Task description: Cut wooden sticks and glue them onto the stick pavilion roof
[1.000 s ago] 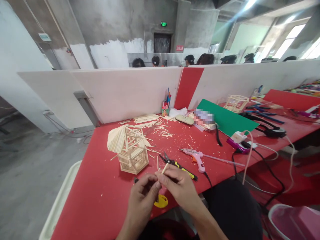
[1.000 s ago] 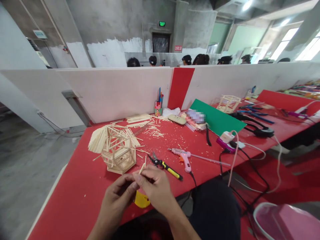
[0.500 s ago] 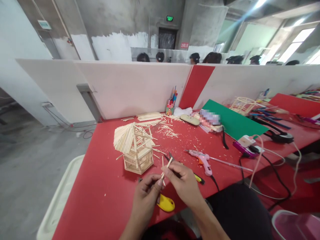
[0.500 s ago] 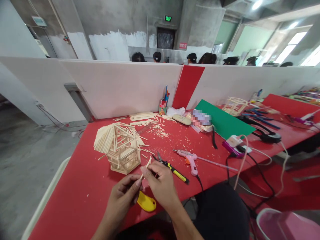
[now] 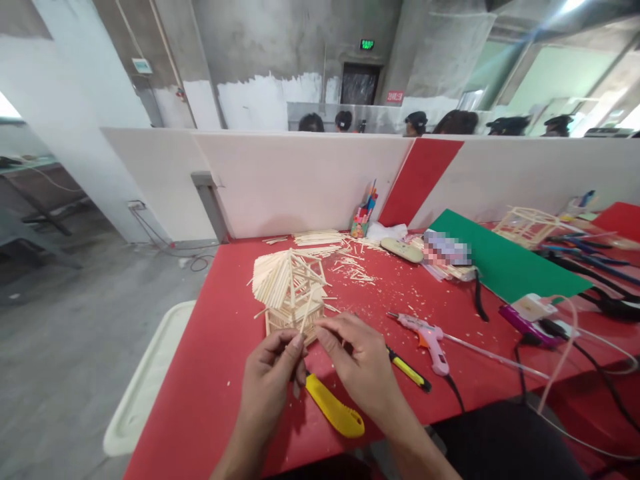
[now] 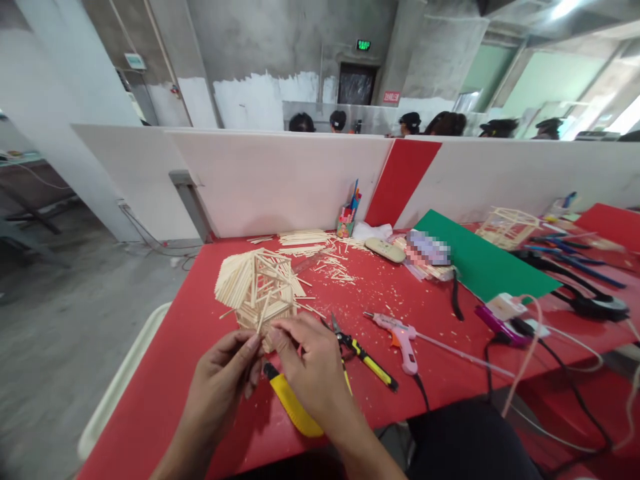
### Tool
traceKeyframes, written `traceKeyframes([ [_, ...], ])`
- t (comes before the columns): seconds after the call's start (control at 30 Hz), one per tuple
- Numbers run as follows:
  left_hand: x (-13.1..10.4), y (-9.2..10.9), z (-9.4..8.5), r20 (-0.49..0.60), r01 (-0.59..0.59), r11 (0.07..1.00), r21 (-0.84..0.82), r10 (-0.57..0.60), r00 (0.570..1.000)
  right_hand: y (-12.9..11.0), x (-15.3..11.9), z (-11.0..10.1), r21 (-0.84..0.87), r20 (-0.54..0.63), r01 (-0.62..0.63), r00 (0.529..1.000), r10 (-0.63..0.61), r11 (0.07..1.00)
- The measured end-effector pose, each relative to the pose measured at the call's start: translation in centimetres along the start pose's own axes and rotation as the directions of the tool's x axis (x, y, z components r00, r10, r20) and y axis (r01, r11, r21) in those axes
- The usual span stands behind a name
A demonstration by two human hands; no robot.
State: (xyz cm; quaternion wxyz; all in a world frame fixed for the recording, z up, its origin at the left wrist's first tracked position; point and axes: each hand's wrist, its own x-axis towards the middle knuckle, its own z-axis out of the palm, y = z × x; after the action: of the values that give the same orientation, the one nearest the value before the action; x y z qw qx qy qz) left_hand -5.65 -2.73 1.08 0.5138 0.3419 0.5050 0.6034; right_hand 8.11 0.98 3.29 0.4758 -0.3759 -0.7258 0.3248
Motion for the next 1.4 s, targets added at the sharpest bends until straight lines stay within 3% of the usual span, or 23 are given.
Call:
traceKeyframes([
  [0.17, 0.0, 0.8, -0.4, -0.035, 0.038, 0.993, -0.109, -0.042, 0.998, -0.6, 0.4, 0.9, -0.067, -0.022, 0.072, 0.997, -0.073, 0.995],
  [0.3, -0.1, 0.1, 0.9, 0.036, 0.107, 0.985, -0.138, -0.103, 0.994, -0.3, 0.0, 0.5, -0.128, -0.009, 0.003, 1.0, -0.005, 0.992],
  [0.4, 0.3, -1.1, 2.3, 0.096, 0.151, 0.98, -0.133, -0.139, 0.986, 0.7, 0.9, -1.2, -0.156, -0.039, -0.103, 0.994, 0.098, 0.982],
  [0.47, 0.7, -2.1, 3.2, 0.146, 0.167, 0.982, -0.091, -0.153, 0.977, 2.3, 2.7, -3.0, -0.148, -0.138, -0.274, 0.957, 0.254, 0.95],
  [0.5, 0.9, -2.6, 3.6, 0.173, 0.181, 0.982, -0.062, -0.168, 0.971, 3.5, 3.8, -4.1, -0.144, -0.176, -0.394, 0.913, 0.368, 0.908],
  [0.57, 1.4, -3.5, 4.3, 0.192, 0.198, 0.98, -0.002, -0.194, 0.962, 6.4, 6.5, -6.0, -0.154, -0.195, -0.485, 0.869, 0.455, 0.861],
  [0.67, 2.2, -4.5, 5.1, 0.149, 0.151, 0.985, 0.086, -0.163, 0.975, 11.2, 10.0, -7.7, -0.202, -0.143, -0.601, 0.8, 0.583, 0.774],
  [0.73, 2.8, -4.7, 5.5, 0.125, 0.101, 0.987, 0.122, -0.116, 0.985, 13.9, 11.6, -7.7, -0.256, -0.076, -0.638, 0.762, 0.643, 0.726],
  [0.83, 3.9, -4.8, 5.9, 0.131, 0.055, 0.991, 0.126, -0.071, 0.989, 16.7, 12.9, -6.1, -0.35, 0.043, -0.627, 0.732, 0.68, 0.696],
  [1.0, 5.1, -5.4, 5.9, 0.105, 0.053, 0.992, 0.111, -0.065, 0.992, 19.3, 15.4, -3.8, -0.492, 0.183, -0.541, 0.702, 0.688, 0.682],
  [1.13, 4.9, -6.1, 5.8, 0.067, 0.008, 0.994, 0.112, -0.015, 0.998, 21.5, 19.0, -5.8, -0.627, 0.116, -0.473, 0.729, 0.675, 0.619],
  [1.27, 4.8, -6.6, 5.9, 0.117, 0.016, 0.996, 0.085, -0.025, 0.993, 24.0, 22.3, -8.1, -0.741, 0.001, -0.428, 0.77, 0.638, 0.517],
  [1.4, 5.1, -7.1, 5.6, 0.134, 0.024, 0.995, 0.102, -0.038, 0.99, 25.7, 24.0, -7.9, -0.806, -0.02, -0.382, 0.781, 0.625, 0.452],
])
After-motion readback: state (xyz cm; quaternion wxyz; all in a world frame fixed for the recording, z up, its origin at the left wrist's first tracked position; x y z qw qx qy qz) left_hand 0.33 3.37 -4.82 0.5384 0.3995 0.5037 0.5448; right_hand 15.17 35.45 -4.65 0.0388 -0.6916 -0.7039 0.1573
